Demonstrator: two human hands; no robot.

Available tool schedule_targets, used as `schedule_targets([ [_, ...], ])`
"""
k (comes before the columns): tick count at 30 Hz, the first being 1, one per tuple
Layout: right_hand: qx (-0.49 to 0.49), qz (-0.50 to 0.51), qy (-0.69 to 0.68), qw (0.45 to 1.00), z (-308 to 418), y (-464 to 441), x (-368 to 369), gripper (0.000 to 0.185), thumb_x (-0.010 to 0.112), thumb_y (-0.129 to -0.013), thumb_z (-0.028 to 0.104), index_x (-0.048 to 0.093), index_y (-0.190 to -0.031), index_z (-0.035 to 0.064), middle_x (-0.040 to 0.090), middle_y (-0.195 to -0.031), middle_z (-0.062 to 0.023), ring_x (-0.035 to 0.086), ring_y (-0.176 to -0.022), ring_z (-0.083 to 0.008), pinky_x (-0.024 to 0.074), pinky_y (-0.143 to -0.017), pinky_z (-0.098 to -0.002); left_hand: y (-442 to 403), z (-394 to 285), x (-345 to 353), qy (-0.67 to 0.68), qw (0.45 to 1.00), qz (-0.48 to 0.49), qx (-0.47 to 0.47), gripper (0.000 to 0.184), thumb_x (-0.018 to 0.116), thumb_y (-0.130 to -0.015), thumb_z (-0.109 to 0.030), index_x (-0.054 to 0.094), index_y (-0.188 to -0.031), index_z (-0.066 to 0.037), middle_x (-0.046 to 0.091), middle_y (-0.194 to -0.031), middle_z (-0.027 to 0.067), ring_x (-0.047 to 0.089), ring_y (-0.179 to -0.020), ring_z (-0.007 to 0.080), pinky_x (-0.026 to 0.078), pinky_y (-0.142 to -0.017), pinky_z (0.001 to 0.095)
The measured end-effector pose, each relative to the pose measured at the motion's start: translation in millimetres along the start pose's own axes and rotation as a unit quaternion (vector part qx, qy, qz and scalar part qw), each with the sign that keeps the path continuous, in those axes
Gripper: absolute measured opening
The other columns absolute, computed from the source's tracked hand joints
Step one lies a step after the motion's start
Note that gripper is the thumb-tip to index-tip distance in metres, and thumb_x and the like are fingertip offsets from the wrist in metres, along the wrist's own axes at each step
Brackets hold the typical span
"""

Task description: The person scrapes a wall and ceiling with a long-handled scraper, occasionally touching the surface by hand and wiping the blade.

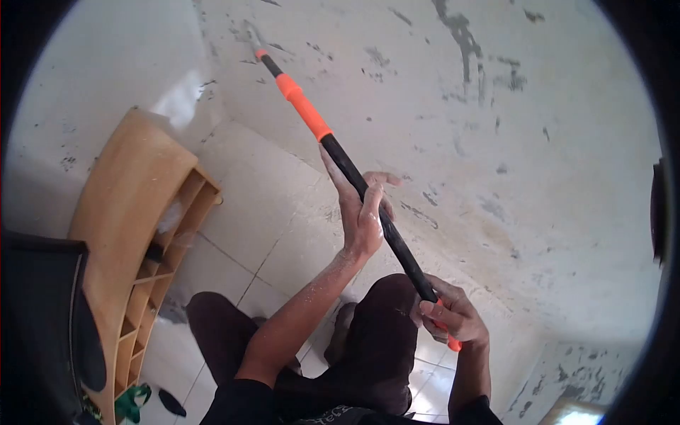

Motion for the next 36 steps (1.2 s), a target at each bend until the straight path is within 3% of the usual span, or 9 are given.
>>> schedule_targets([
  [3, 0.035, -0.017, 0.009, 0.999, 38, 27, 19, 0.056, 0.059, -0.105, 0.012, 0.040, -0.157, 0.0039, 0.058, -0.073, -0.0012, 0.047, -0.050, -0.0037, 0.0353, -0.044, -0.0207, 0, -29, 13, -0.027, 0.999, -0.014, -0.037, 0.090, 0.040, -0.098, -0.012, -0.025, -0.160, -0.015, 0.069, -0.102, 0.0183, 0.056, -0.054, 0.0124, 0.050, -0.050, 0.0255],
  [7, 0.047, -0.065, 0.177, 0.981, 93, 72, 39, 0.058, 0.062, -0.103, 0.016, 0.042, -0.156, 0.0030, 0.059, -0.076, 0.0012, 0.050, -0.060, -0.0044, 0.0424, -0.056, -0.0233, 14, -66, 30, -0.019, 0.994, -0.040, -0.099, 0.085, 0.039, -0.103, -0.011, -0.023, -0.160, -0.015, 0.068, -0.100, 0.0170, 0.057, -0.052, 0.0130, 0.050, -0.048, 0.0247],
  [10, 0.038, -0.085, 0.191, 0.977, 125, 110, 60, 0.056, 0.062, -0.104, 0.018, 0.042, -0.155, 0.0018, 0.053, -0.064, 0.0058, 0.046, -0.050, -0.0019, 0.0360, -0.046, -0.0222, 31, -91, 44, -0.042, 0.988, -0.057, -0.139, 0.082, 0.043, -0.104, -0.013, -0.015, -0.162, -0.014, 0.068, -0.097, 0.0155, 0.057, -0.052, 0.0128, 0.048, -0.045, 0.0244],
  [12, 0.045, -0.093, 0.167, 0.981, 142, 139, 68, 0.057, 0.063, -0.104, 0.018, 0.042, -0.154, 0.0001, 0.052, -0.063, 0.0055, 0.047, -0.051, -0.0022, 0.0373, -0.047, -0.0218, 48, -100, 61, -0.047, 0.969, -0.098, -0.223, 0.078, 0.048, -0.106, -0.017, -0.004, -0.164, -0.014, 0.066, -0.091, 0.0135, 0.055, -0.048, 0.0124, 0.045, -0.041, 0.0241],
  [15, 0.117, -0.102, 0.132, 0.979, 184, 187, 86, 0.058, 0.062, -0.104, 0.017, 0.040, -0.155, -0.0010, 0.055, -0.067, 0.0019, 0.049, -0.052, -0.0038, 0.0399, -0.047, -0.0231, 72, -112, 95, 0.025, 0.949, -0.117, -0.293, 0.082, 0.049, -0.106, -0.018, -0.009, -0.164, -0.015, 0.064, -0.084, 0.0097, 0.051, -0.047, 0.0110, 0.044, -0.040, 0.0245],
  [20, 0.167, -0.109, -0.010, 0.980, 244, 251, 87, 0.064, 0.057, -0.105, 0.017, 0.028, -0.161, 0.0022, 0.055, -0.070, -0.0022, 0.052, -0.048, -0.0073, 0.0448, -0.042, -0.0243, 99, -146, 162, 0.043, 0.917, -0.164, -0.361, 0.060, 0.049, -0.109, -0.031, 0.020, -0.159, -0.015, 0.062, -0.079, 0.0100, 0.047, -0.036, 0.0113, 0.037, -0.032, 0.0242],
  [23, 0.244, -0.111, -0.063, 0.961, 292, 280, 95, 0.064, 0.055, -0.106, 0.016, 0.026, -0.162, 0.0053, 0.054, -0.070, -0.0022, 0.050, -0.047, -0.0072, 0.0427, -0.040, -0.0238, 101, -180, 199, 0.089, 0.900, -0.167, -0.391, 0.055, 0.049, -0.109, -0.038, 0.026, -0.153, -0.016, 0.062, -0.079, 0.0091, 0.048, -0.037, 0.0107, 0.038, -0.033, 0.0239],
  [27, 0.246, -0.118, -0.055, 0.961, 311, 292, 85, 0.064, 0.053, -0.106, 0.016, 0.025, -0.163, 0.0075, 0.053, -0.069, -0.0017, 0.049, -0.046, -0.0070, 0.0405, -0.039, -0.0238, 95, -203, 225, 0.157, 0.868, -0.216, -0.418, 0.052, 0.048, -0.109, -0.044, 0.029, -0.151, -0.021, 0.059, -0.077, 0.0055, 0.049, -0.039, 0.0091, 0.038, -0.034, 0.0233],
  [36, 0.243, -0.151, -0.032, 0.958, 317, 212, 98, 0.060, 0.057, -0.105, 0.016, 0.034, -0.160, 0.0031, 0.050, -0.062, 0.0008, 0.046, -0.044, -0.0062, 0.0365, -0.038, -0.0242, 50, -168, 162, 0.116, 0.853, -0.258, -0.439, 0.037, 0.046, -0.110, -0.037, 0.038, -0.144, -0.023, 0.053, -0.064, 0.0014, 0.045, -0.037, 0.0097, 0.036, -0.031, 0.0270],
])
Point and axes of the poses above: each hand's wrist, its own y-axis away from the middle knuckle, its own x-axis out of the palm, z = x × y, the point moved 8 cm from there along -y, towards the middle knuckle
